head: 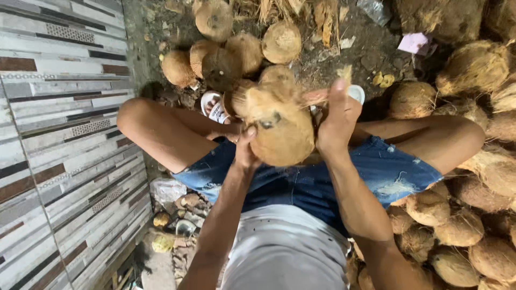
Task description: The person sits cross-legged on the floor and peels the fibrous husk off a coconut by hand. They rotate the coconut and pull away the fibers, discarding them onto the ground where other coconuts are piled.
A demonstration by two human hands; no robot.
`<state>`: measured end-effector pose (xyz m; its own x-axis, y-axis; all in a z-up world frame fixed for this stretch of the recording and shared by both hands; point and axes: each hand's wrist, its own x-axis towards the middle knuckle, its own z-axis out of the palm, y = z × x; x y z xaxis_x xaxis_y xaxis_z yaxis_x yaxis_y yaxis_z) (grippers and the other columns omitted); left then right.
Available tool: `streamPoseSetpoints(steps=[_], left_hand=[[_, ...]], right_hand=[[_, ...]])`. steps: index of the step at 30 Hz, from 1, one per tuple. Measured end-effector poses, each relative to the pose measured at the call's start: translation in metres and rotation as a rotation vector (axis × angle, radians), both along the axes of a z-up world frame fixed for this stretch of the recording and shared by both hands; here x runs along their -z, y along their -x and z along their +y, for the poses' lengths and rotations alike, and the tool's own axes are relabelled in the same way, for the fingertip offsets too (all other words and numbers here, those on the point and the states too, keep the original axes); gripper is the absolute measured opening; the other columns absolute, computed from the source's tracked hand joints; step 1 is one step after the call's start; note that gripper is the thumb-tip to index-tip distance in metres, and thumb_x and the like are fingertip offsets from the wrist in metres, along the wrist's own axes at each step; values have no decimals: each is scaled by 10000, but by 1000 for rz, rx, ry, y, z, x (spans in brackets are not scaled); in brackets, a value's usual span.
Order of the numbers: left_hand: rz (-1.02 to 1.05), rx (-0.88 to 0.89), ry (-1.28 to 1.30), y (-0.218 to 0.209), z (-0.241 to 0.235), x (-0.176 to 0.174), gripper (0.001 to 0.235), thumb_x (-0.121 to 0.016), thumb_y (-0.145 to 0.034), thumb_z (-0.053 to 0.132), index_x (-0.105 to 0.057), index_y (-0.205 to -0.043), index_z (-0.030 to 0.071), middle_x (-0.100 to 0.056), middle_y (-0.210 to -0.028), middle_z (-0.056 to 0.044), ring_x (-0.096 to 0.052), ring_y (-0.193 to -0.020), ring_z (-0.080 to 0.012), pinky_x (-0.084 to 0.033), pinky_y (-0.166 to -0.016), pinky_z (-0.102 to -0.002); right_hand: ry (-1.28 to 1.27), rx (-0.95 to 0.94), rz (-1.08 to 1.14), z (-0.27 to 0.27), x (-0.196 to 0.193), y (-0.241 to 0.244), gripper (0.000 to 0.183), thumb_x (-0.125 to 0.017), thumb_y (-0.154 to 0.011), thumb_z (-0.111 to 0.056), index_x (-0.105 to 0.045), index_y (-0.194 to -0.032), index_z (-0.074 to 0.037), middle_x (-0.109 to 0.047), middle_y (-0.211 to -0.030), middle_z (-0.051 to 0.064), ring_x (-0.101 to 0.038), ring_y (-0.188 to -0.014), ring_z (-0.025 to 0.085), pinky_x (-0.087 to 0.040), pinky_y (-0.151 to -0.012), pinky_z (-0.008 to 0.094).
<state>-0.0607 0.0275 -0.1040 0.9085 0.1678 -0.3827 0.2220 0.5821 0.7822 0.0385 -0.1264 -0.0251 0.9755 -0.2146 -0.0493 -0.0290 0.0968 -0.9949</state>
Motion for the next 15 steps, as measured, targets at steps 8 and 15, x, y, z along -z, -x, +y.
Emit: streamPoseSetpoints(steps=[8,15], left_hand=[[165,-64,526,-16,8,-19,722,-776,-751,448,-608,-1297,5,-652,-1209,-262,-642,-1084,-418,-470,-984,-625],[254,-309,489,7,24,29,815,-758,-648,355,-532,-1370,53,-615,-1243,-273,-610,-1111,-456,-433,-1016,-660]], right_hand=[[78,-362,0,4,-57,-15,422,-332,-1096,-262,-622,-1187,31,-724,-903,160,-488,-440,66,-451,-467,213],[79,-88,32,-71,4,-51,365,-311,-1132,-268,-448,-1380,-39,-700,-953,143,-721,-877,208,-625,-890,360]])
